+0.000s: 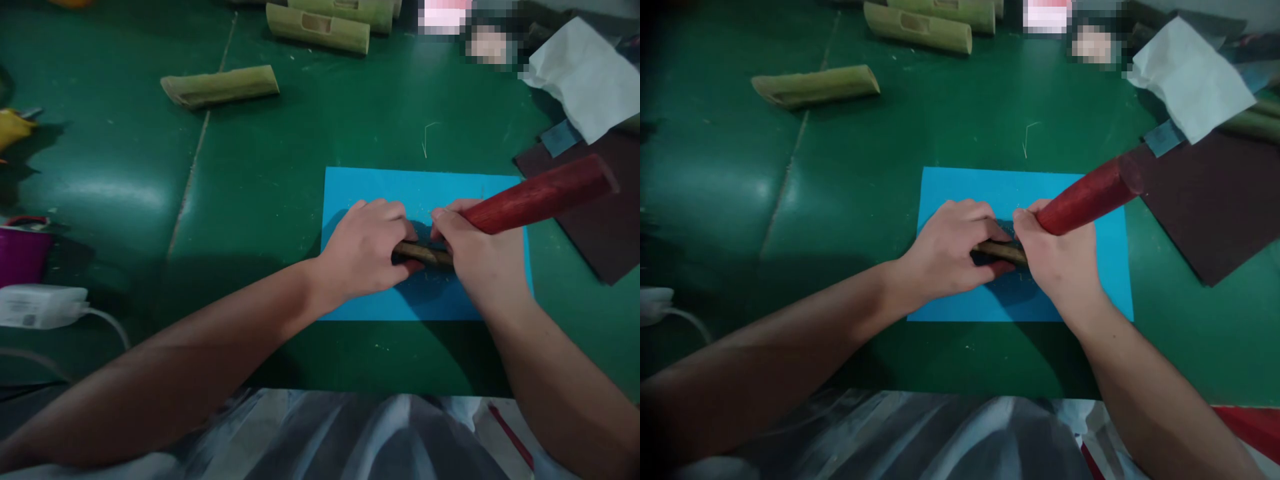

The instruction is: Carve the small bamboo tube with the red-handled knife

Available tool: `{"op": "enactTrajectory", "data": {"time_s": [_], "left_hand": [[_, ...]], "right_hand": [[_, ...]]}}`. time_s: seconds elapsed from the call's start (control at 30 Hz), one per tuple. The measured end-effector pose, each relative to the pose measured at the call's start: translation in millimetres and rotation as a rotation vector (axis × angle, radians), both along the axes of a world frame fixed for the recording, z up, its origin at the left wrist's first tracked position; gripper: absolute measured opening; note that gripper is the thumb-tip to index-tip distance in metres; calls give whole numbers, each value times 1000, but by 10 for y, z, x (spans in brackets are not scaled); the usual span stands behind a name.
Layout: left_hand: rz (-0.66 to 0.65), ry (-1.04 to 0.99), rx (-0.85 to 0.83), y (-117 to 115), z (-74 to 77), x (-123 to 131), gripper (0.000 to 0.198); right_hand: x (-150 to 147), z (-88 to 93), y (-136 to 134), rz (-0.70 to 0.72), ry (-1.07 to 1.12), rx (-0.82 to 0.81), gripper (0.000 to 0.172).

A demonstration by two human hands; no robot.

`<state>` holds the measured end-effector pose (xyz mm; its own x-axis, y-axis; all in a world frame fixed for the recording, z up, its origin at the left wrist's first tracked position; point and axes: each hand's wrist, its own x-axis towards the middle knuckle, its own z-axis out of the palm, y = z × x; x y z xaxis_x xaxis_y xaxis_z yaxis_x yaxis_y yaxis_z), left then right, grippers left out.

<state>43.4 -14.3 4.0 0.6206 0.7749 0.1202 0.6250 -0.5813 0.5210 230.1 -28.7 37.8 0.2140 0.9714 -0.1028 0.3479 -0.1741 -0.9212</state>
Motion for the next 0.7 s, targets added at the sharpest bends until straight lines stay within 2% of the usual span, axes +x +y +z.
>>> {"op": "enactTrajectory", "data": {"time_s": [0.5,0.7], "left_hand": [[-4,18,-8,-27,28,-1,25],[-34,-14,-3,6,-32,-3,22]], "right_hand": [[14,-18,-4,29,-13,10,29],[29,-39,-25,53,-57,34,30]]}}
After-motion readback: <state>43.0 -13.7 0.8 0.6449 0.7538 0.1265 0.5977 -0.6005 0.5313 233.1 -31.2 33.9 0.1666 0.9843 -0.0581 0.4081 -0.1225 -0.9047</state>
